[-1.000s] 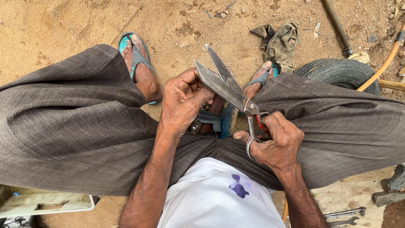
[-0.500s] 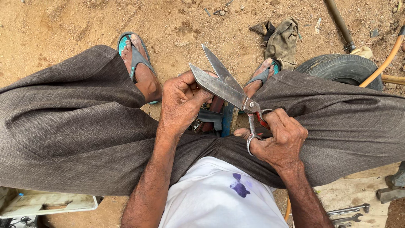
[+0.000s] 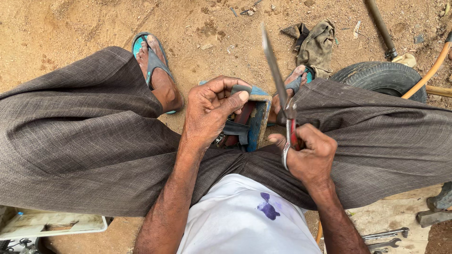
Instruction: The person smooths a rubber patch with a sanding block, then uses shears to trim the patch to size. They place the tools in a box and rub the sanding block onto the bicycle tire surface to prepare it for the patch.
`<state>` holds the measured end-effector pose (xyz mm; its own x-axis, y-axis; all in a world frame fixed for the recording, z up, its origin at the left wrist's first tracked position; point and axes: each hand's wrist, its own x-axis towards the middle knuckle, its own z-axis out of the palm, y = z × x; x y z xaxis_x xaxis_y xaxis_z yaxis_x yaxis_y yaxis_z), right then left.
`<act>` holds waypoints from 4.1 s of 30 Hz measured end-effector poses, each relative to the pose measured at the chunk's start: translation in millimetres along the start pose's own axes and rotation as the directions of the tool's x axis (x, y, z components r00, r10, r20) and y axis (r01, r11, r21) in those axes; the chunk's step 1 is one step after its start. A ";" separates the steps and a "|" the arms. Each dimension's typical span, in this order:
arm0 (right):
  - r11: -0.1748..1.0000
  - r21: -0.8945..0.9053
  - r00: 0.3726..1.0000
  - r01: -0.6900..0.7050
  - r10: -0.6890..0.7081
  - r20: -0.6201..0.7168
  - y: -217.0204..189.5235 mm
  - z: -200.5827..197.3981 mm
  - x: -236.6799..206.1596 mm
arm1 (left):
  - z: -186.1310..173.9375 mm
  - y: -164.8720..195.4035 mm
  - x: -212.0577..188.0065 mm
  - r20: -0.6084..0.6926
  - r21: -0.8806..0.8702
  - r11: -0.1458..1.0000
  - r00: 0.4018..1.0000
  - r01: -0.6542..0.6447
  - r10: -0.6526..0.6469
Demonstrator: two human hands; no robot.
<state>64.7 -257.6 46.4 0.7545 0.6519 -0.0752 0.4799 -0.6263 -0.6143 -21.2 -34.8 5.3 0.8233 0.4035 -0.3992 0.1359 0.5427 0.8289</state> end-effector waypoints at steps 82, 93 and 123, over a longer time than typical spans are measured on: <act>0.759 -0.219 0.519 0.613 -0.178 0.836 113.7 130.6 8.2 | -19.7 -34.1 28.4 -0.098 -0.059 0.998 0.995 0.020 -0.026; 0.373 -0.434 0.467 0.820 0.005 0.885 105.3 201.1 57.2 | -25.6 -25.4 25.4 -0.279 0.278 0.958 0.949 -0.063 0.144; 0.276 0.953 0.900 0.127 0.371 -0.228 75.7 -96.5 114.2 | -5.1 -2.8 29.7 -0.247 -0.192 0.981 0.966 0.024 -0.072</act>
<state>230.3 -271.8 67.1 0.9593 0.2573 -0.1166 -0.1979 0.3173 -0.9274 0.0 -20.6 -11.0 0.6497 0.5328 -0.5422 0.0471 0.6836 0.7283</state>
